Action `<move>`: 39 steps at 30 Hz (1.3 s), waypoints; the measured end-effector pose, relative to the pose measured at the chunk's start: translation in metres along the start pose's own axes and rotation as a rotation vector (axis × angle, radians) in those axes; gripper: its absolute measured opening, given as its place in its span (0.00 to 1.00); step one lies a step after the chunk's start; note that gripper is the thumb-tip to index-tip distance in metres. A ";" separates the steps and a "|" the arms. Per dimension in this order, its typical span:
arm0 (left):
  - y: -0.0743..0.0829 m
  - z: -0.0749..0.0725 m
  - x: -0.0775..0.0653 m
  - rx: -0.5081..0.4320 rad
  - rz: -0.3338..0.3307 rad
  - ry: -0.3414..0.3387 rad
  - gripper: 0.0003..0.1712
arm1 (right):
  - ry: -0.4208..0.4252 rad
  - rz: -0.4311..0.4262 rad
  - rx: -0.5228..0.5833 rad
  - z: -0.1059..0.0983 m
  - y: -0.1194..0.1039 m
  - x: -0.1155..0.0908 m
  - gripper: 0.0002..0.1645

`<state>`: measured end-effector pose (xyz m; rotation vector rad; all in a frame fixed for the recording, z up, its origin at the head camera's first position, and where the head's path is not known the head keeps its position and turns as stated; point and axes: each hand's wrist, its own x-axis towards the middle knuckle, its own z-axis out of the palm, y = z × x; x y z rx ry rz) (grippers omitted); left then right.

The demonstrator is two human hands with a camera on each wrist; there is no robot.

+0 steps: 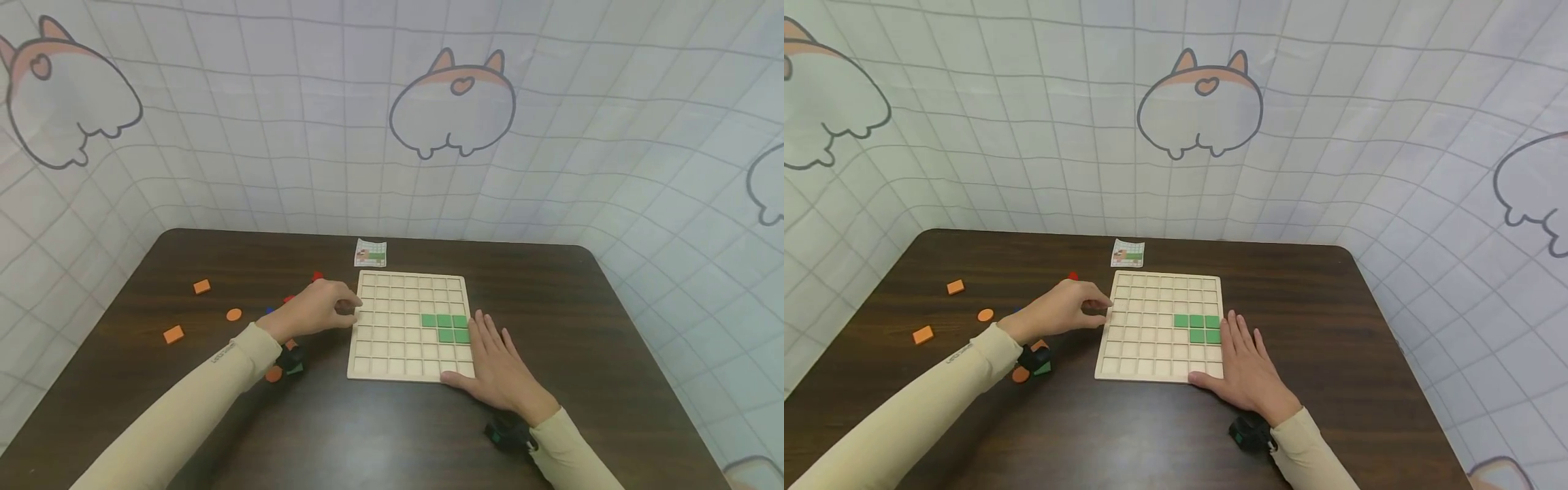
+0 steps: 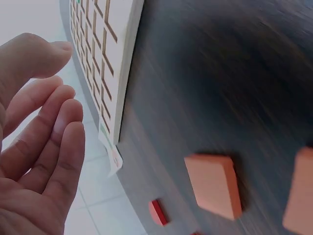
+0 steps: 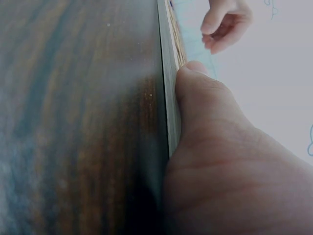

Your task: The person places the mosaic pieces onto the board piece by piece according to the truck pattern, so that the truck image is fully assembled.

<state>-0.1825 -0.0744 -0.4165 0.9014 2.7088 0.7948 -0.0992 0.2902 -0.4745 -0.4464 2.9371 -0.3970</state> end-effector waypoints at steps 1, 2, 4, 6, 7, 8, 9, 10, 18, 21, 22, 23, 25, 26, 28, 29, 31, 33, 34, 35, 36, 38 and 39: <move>-0.002 -0.001 -0.002 0.004 -0.004 0.000 0.19 | 0.001 0.000 -0.004 0.000 0.000 0.000 0.72; -0.003 -0.001 -0.004 0.007 -0.010 0.000 0.19 | 0.005 -0.002 -0.008 0.001 0.000 0.000 0.72; -0.005 -0.002 -0.008 0.012 -0.013 0.001 0.18 | 0.012 -0.006 -0.019 0.001 0.001 -0.001 0.72; -0.006 -0.004 -0.012 0.010 -0.021 -0.004 0.19 | 0.015 -0.006 -0.026 0.001 0.000 -0.001 0.72; -0.006 -0.004 -0.014 0.011 -0.025 -0.009 0.19 | 0.013 -0.005 -0.026 0.001 0.000 -0.001 0.72; -0.007 -0.005 -0.016 0.014 -0.026 -0.014 0.19 | 0.014 -0.007 -0.029 0.001 0.000 -0.001 0.72; -0.007 -0.006 -0.019 0.020 -0.027 -0.019 0.19 | 0.014 -0.009 -0.030 0.001 0.000 -0.001 0.72; -0.007 -0.007 -0.021 0.025 -0.032 -0.024 0.19 | 0.015 -0.010 -0.031 0.001 0.000 0.000 0.71; -0.013 -0.014 -0.043 0.050 -0.021 -0.024 0.17 | 0.019 -0.004 -0.038 0.001 0.000 0.001 0.72; -0.017 -0.014 -0.051 0.062 -0.011 -0.028 0.17 | 0.021 -0.004 -0.037 0.001 0.000 0.000 0.72; -0.017 -0.014 -0.053 0.064 -0.014 -0.030 0.17 | 0.024 -0.008 -0.038 0.001 -0.001 0.000 0.72; -0.017 -0.014 -0.056 0.063 -0.016 -0.032 0.17 | 0.023 -0.008 -0.038 0.002 -0.001 0.000 0.72; -0.017 -0.013 -0.062 0.063 -0.026 -0.037 0.17 | 0.022 -0.009 -0.036 0.002 -0.001 0.000 0.72; -0.017 -0.012 -0.065 0.063 -0.028 -0.038 0.17 | 0.021 -0.011 -0.035 0.002 -0.001 0.000 0.72; -0.017 -0.011 -0.071 0.064 -0.027 -0.040 0.17 | 0.021 -0.011 -0.032 0.002 -0.001 0.000 0.72; -0.018 -0.010 -0.074 0.068 -0.028 -0.042 0.17 | 0.018 -0.010 -0.029 0.003 -0.001 0.000 0.72; -0.019 -0.009 -0.079 0.072 -0.035 -0.047 0.17 | 0.016 -0.010 -0.028 0.003 -0.001 0.000 0.72; -0.021 -0.008 -0.084 0.073 -0.037 -0.051 0.17 | 0.016 -0.011 -0.028 0.003 -0.001 0.001 0.72; -0.022 -0.008 -0.086 0.075 -0.047 -0.056 0.17 | 0.016 -0.011 -0.029 0.002 0.000 0.001 0.72; -0.023 -0.008 -0.088 0.075 -0.048 -0.058 0.17 | 0.016 -0.011 -0.030 0.002 0.000 0.001 0.72; -0.024 -0.007 -0.090 0.072 -0.049 -0.060 0.17 | 0.018 -0.012 -0.031 0.002 0.000 0.001 0.72; -0.026 -0.006 -0.093 0.065 -0.050 -0.067 0.17 | 0.019 -0.013 -0.031 0.002 0.001 0.000 0.71; -0.027 -0.006 -0.094 0.062 -0.052 -0.071 0.17 | 0.019 -0.013 -0.032 0.002 0.001 0.000 0.71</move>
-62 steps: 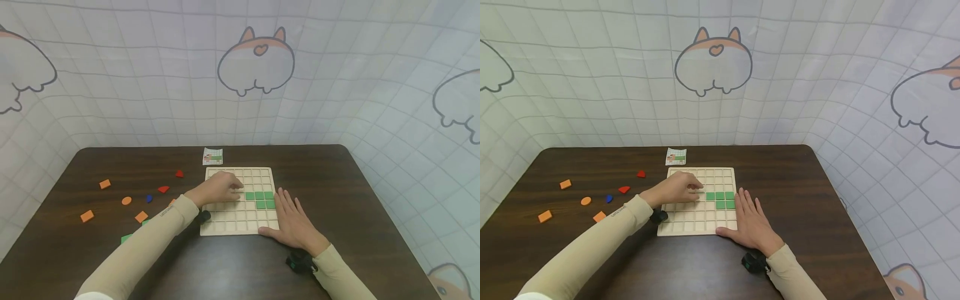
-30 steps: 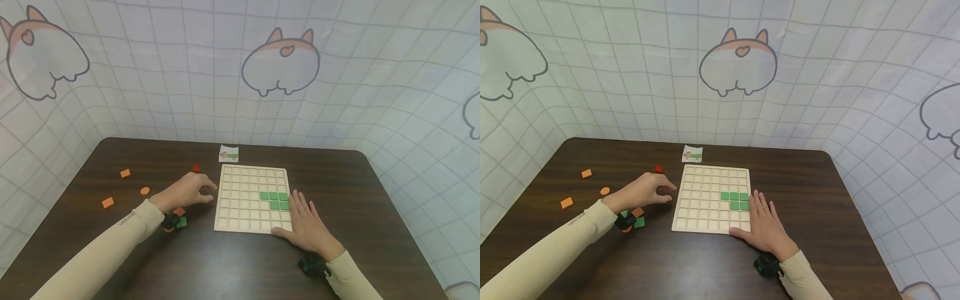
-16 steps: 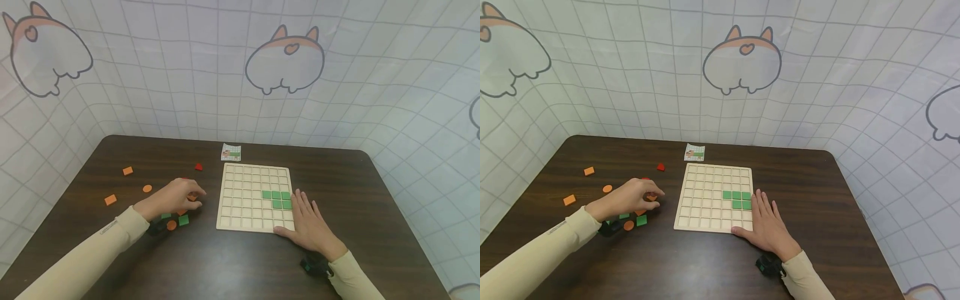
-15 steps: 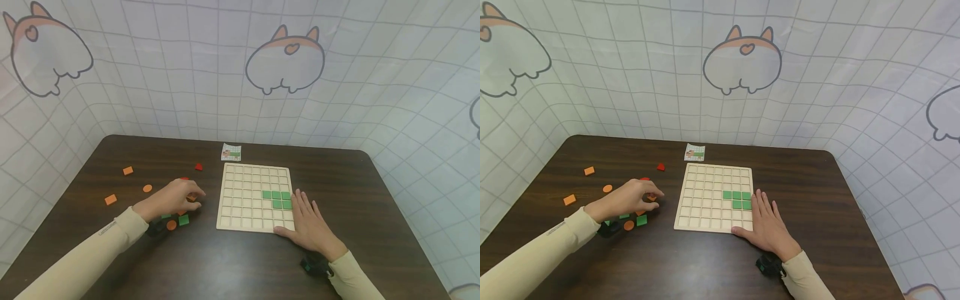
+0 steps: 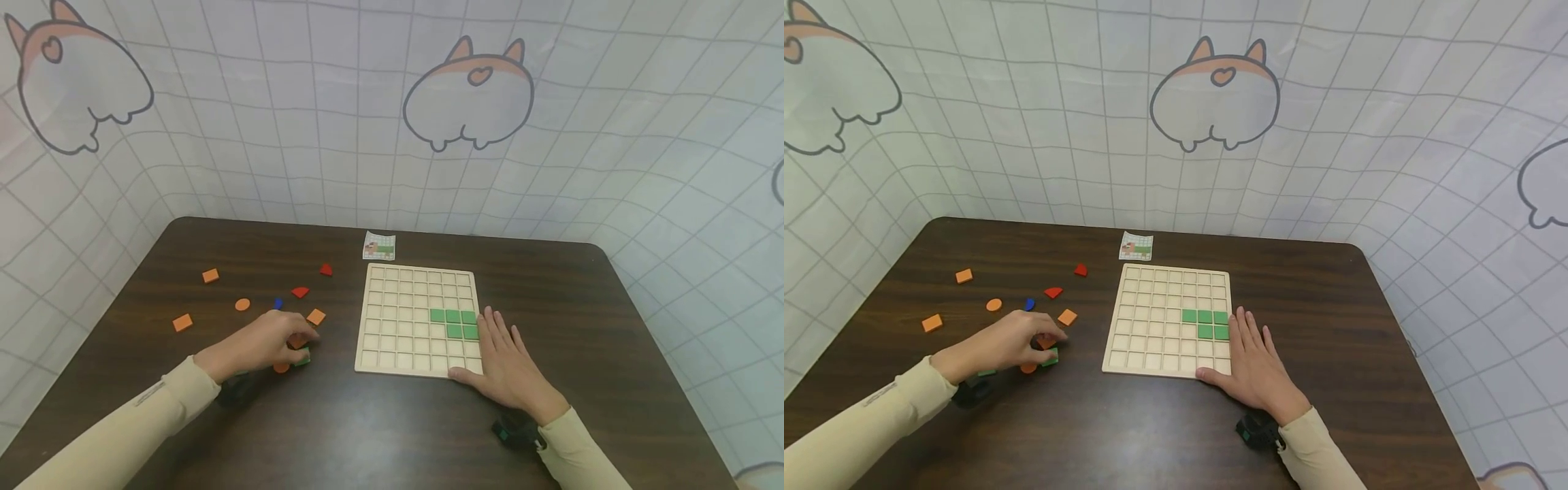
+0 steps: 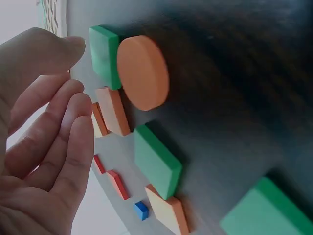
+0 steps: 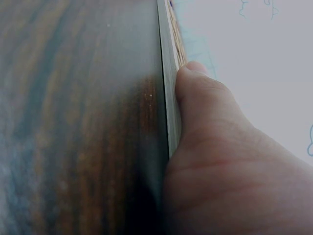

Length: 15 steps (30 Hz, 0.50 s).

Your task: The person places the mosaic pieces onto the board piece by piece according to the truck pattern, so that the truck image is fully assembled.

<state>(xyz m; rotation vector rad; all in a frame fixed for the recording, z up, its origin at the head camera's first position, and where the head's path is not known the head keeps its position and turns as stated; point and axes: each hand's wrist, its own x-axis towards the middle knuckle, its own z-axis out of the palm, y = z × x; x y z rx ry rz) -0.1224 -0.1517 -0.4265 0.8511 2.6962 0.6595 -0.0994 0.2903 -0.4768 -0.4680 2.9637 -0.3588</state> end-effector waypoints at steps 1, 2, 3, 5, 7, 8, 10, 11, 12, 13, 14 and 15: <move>-0.001 0.000 -0.001 -0.005 0.002 -0.002 0.17 | 0.000 -0.001 0.000 0.000 0.000 0.000 0.72; -0.001 0.001 -0.002 -0.009 0.005 -0.003 0.16 | 0.002 -0.001 0.001 0.000 0.001 0.000 0.72; -0.001 0.002 -0.003 -0.010 0.008 -0.004 0.15 | 0.000 0.000 0.002 0.000 0.001 0.000 0.72; -0.001 0.003 -0.004 -0.015 0.017 -0.001 0.14 | 0.001 0.001 0.003 0.000 0.001 0.000 0.72; -0.001 0.004 -0.004 -0.018 0.024 0.005 0.14 | 0.005 -0.001 0.005 0.000 0.002 0.001 0.72; -0.001 0.005 -0.005 -0.020 0.023 0.009 0.14 | 0.004 0.001 0.005 0.000 0.002 0.001 0.72; -0.001 0.006 -0.005 -0.024 0.029 0.017 0.13 | 0.004 0.002 0.007 0.000 0.002 0.002 0.72; -0.001 0.006 -0.005 -0.024 0.034 0.021 0.13 | 0.006 0.000 0.008 0.000 0.002 0.002 0.72; -0.001 0.006 -0.005 -0.024 0.031 0.023 0.14 | 0.004 0.001 0.009 0.000 0.001 0.002 0.72; -0.001 0.006 -0.006 -0.025 0.030 0.023 0.14 | 0.002 0.003 0.009 0.000 0.001 0.002 0.72; -0.001 0.006 -0.006 -0.024 0.027 0.021 0.14 | 0.000 0.004 0.011 0.001 0.001 0.002 0.72; -0.001 0.006 -0.006 -0.023 0.025 0.018 0.14 | -0.001 0.001 0.013 0.001 0.001 0.002 0.72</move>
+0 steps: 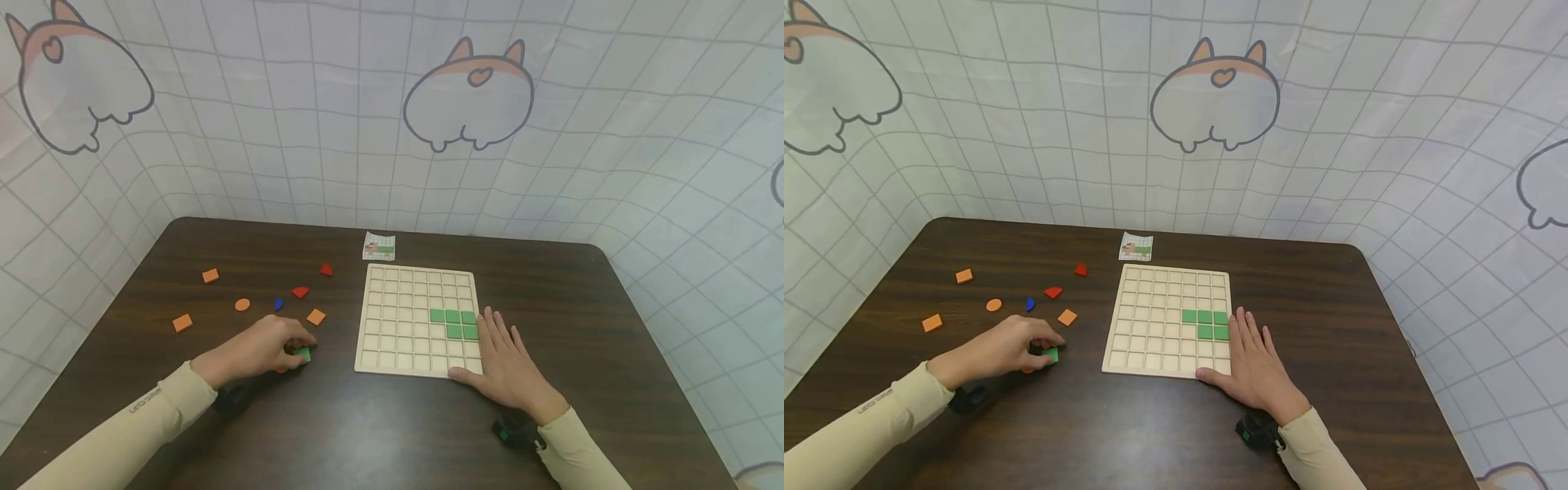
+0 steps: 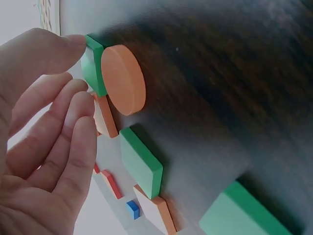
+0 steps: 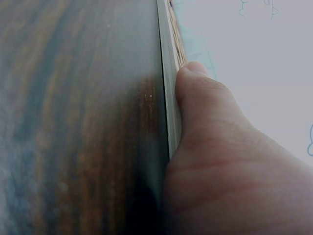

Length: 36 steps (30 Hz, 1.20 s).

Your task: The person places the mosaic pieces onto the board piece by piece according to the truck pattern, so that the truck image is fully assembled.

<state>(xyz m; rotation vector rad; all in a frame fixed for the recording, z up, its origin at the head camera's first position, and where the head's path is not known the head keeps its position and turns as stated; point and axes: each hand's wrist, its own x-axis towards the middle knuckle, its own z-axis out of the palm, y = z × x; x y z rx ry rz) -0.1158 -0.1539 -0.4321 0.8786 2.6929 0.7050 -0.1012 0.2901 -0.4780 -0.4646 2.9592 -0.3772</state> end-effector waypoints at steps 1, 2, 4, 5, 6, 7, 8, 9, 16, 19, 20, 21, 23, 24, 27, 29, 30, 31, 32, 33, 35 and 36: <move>0.000 0.000 0.000 0.000 -0.007 -0.004 0.14 | 0.000 0.000 0.001 0.000 0.000 0.000 0.72; 0.000 -0.001 0.000 0.001 -0.005 -0.005 0.14 | 0.001 -0.002 0.004 0.000 0.000 0.000 0.72; 0.000 -0.002 0.000 0.006 -0.011 -0.010 0.14 | 0.000 -0.002 0.005 0.000 0.000 0.000 0.72; 0.000 -0.002 0.000 0.008 -0.008 -0.011 0.14 | -0.002 -0.001 0.004 0.000 0.000 0.000 0.72; 0.000 -0.002 0.000 0.006 -0.005 -0.013 0.15 | -0.004 0.000 0.004 -0.001 0.000 -0.001 0.72; 0.000 -0.002 0.000 0.005 -0.003 -0.014 0.15 | -0.006 0.003 0.003 -0.001 0.000 0.000 0.73; 0.000 -0.002 0.000 0.002 0.001 -0.015 0.15 | -0.009 0.005 0.002 -0.001 0.001 0.000 0.73; 0.000 -0.002 0.000 -0.001 0.002 -0.016 0.15 | -0.011 0.008 0.000 -0.001 0.000 0.000 0.73; 0.000 0.000 -0.001 -0.010 0.040 -0.012 0.14 | 0.010 -0.001 -0.007 -0.002 0.000 -0.001 0.72; 0.000 0.002 0.000 -0.010 0.060 -0.017 0.14 | 0.007 0.003 -0.006 -0.001 -0.001 -0.001 0.72; 0.001 0.003 0.000 -0.013 0.066 -0.019 0.14 | 0.009 0.001 -0.007 0.000 -0.001 -0.001 0.72; 0.001 0.003 0.001 -0.015 0.071 -0.021 0.14 | 0.011 -0.001 -0.006 0.000 -0.001 -0.001 0.72; 0.002 0.005 0.003 -0.008 0.083 -0.021 0.14 | 0.010 -0.001 -0.005 0.001 -0.001 -0.002 0.72; 0.003 0.006 0.004 -0.002 0.088 -0.019 0.14 | 0.009 0.000 -0.002 0.001 -0.001 -0.002 0.72; 0.004 0.007 0.005 0.014 0.094 -0.015 0.14 | 0.007 0.000 0.000 0.000 -0.002 -0.003 0.72; 0.004 0.006 0.005 0.007 0.090 -0.022 0.15 | 0.002 0.003 0.002 0.000 -0.003 -0.003 0.71; 0.004 0.006 0.005 -0.002 0.086 -0.029 0.15 | 0.000 0.004 0.002 0.000 -0.003 -0.003 0.71; 0.004 0.005 0.005 -0.009 0.083 -0.036 0.15 | 0.000 0.003 0.000 -0.001 -0.003 -0.003 0.71; 0.003 0.004 0.005 -0.013 0.081 -0.042 0.16 | -0.002 0.004 0.001 -0.001 -0.003 -0.003 0.71; 0.003 0.003 0.005 -0.017 0.079 -0.047 0.16 | -0.002 0.005 0.001 -0.001 -0.003 -0.002 0.71; 0.002 0.003 0.006 -0.016 0.078 -0.050 0.16 | -0.001 0.007 -0.002 -0.001 -0.002 -0.002 0.72; 0.002 0.003 0.006 -0.012 0.079 -0.050 0.16 | 0.000 0.008 -0.005 -0.001 -0.002 -0.002 0.72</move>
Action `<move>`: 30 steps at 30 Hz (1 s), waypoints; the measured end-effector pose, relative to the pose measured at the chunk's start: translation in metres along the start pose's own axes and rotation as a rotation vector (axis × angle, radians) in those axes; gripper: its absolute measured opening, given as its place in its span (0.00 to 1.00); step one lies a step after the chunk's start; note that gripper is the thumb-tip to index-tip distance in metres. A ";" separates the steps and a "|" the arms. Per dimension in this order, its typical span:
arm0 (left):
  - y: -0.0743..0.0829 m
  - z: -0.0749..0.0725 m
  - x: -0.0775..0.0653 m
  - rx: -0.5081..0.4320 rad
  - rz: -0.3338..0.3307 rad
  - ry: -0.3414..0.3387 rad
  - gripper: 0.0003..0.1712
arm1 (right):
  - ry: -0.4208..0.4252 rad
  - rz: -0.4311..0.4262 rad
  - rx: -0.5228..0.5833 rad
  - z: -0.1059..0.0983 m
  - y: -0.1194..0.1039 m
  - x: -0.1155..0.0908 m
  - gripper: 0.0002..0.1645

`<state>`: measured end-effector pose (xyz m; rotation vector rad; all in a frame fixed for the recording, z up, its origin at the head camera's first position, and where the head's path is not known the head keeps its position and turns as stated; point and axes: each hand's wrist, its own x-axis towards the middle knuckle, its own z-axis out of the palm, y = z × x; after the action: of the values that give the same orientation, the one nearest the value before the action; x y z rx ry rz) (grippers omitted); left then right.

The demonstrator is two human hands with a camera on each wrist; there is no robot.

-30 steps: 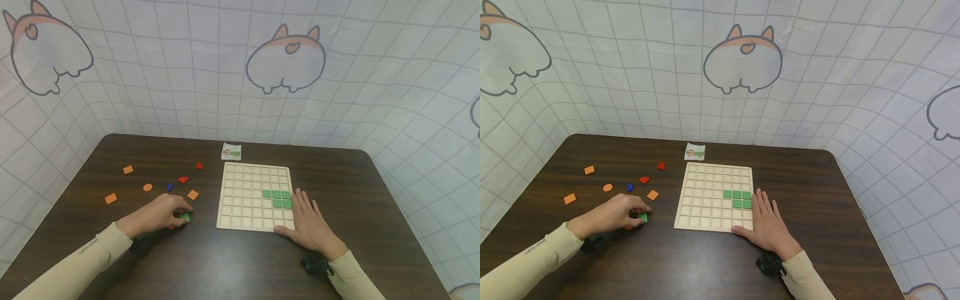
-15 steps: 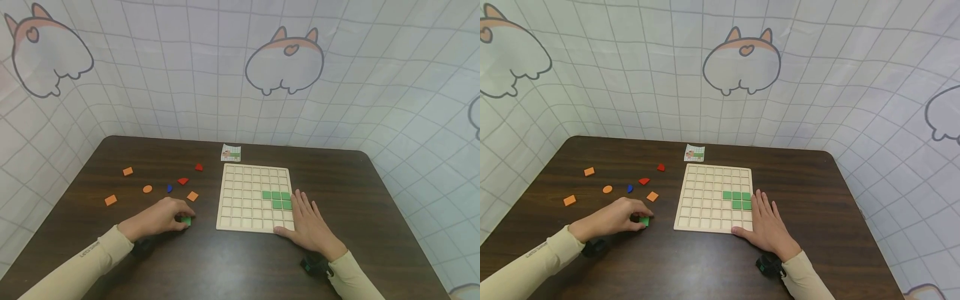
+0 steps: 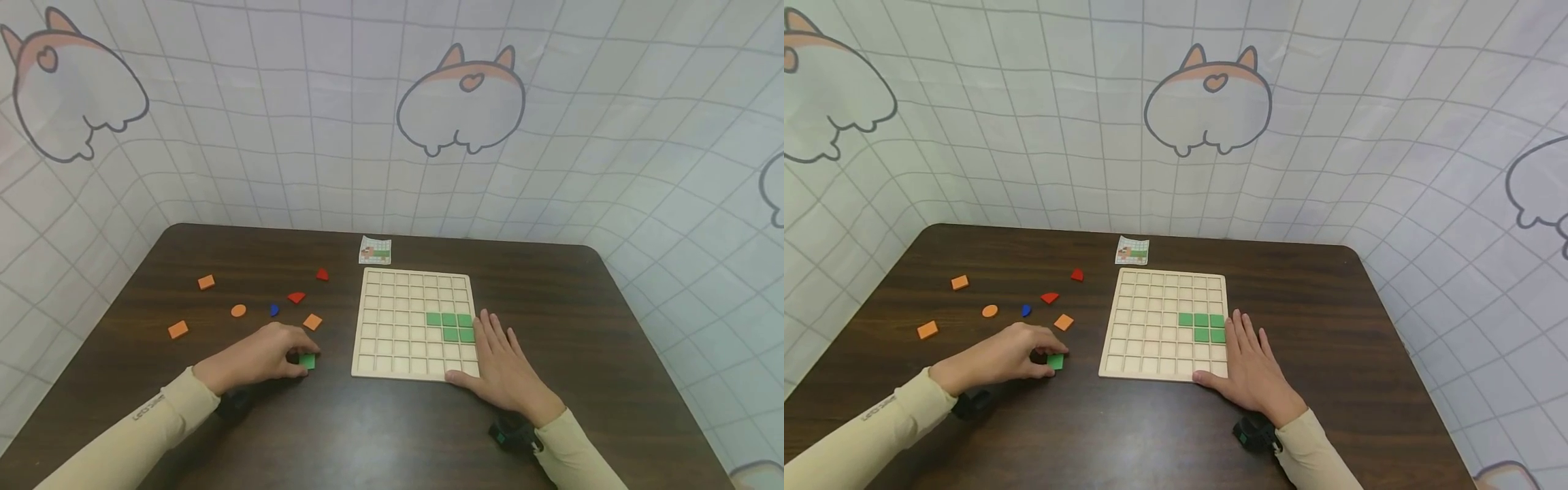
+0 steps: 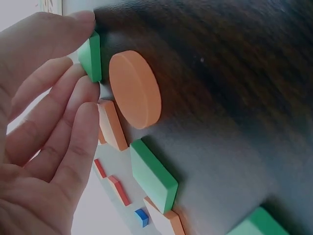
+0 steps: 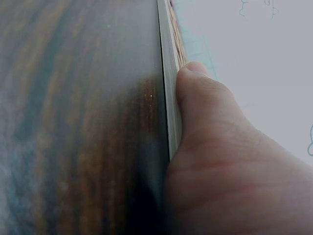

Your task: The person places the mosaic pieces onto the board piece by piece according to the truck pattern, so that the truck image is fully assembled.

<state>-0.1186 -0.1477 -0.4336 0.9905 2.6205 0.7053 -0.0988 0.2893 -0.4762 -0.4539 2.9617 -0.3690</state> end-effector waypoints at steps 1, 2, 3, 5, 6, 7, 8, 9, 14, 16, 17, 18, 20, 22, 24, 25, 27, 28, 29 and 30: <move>0.000 0.000 0.000 0.004 0.001 0.002 0.16 | 0.003 -0.001 0.000 0.000 0.000 0.000 0.72; 0.000 0.000 0.001 0.006 0.002 0.003 0.15 | 0.002 0.000 0.000 0.000 0.000 0.000 0.71; 0.000 0.001 0.001 0.006 0.005 0.006 0.15 | 0.002 0.000 -0.001 0.000 0.000 0.000 0.71; 0.001 0.002 0.001 0.010 0.012 0.011 0.15 | 0.000 -0.001 0.000 0.000 0.000 0.000 0.71; 0.002 0.002 0.002 0.015 0.017 0.016 0.15 | 0.000 -0.002 0.002 0.000 0.000 0.000 0.71; 0.002 0.002 0.002 0.019 0.022 0.022 0.15 | -0.002 -0.002 0.004 0.000 0.000 0.000 0.71; 0.003 0.003 0.002 0.024 0.028 0.028 0.15 | -0.003 -0.002 0.004 0.000 0.000 0.000 0.71; 0.003 0.003 0.003 0.031 0.034 0.036 0.15 | -0.003 -0.003 0.003 0.000 0.000 0.000 0.71; 0.005 0.004 0.006 0.063 0.046 0.075 0.15 | 0.003 -0.004 0.001 -0.001 0.000 -0.001 0.71; 0.006 0.003 0.008 0.058 0.037 0.083 0.15 | 0.004 -0.005 0.003 -0.001 0.001 -0.001 0.71; 0.006 0.003 0.009 0.053 0.032 0.085 0.15 | 0.004 -0.005 0.004 -0.001 0.001 -0.001 0.71; 0.007 0.002 0.009 0.045 0.028 0.085 0.15 | 0.004 -0.005 0.006 -0.001 0.001 -0.001 0.71; 0.008 0.001 0.011 0.031 0.020 0.087 0.15 | 0.003 -0.004 0.007 -0.002 0.001 -0.001 0.72; 0.010 0.000 0.014 0.028 0.017 0.090 0.16 | 0.000 -0.003 0.011 -0.002 0.001 -0.001 0.72; 0.011 -0.001 0.016 0.031 0.015 0.093 0.16 | 0.001 -0.003 0.015 -0.003 0.000 -0.001 0.72; 0.012 -0.002 0.017 0.034 0.011 0.093 0.16 | 0.001 -0.004 0.015 -0.003 0.000 -0.001 0.72; 0.012 -0.003 0.020 0.033 0.000 0.089 0.16 | -0.003 -0.002 0.020 -0.004 0.000 -0.001 0.72; 0.013 -0.004 0.021 0.030 -0.002 0.086 0.16 | -0.006 -0.001 0.021 -0.004 -0.001 -0.001 0.72; 0.013 -0.004 0.022 0.025 -0.006 0.083 0.16 | -0.005 -0.003 0.021 -0.004 -0.001 -0.001 0.72; 0.014 -0.005 0.024 0.019 -0.012 0.078 0.17 | -0.007 -0.004 0.022 -0.004 -0.001 -0.001 0.72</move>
<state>-0.1303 -0.1245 -0.4241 0.9698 2.7025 0.7316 -0.0982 0.2894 -0.4724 -0.4572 2.9477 -0.3997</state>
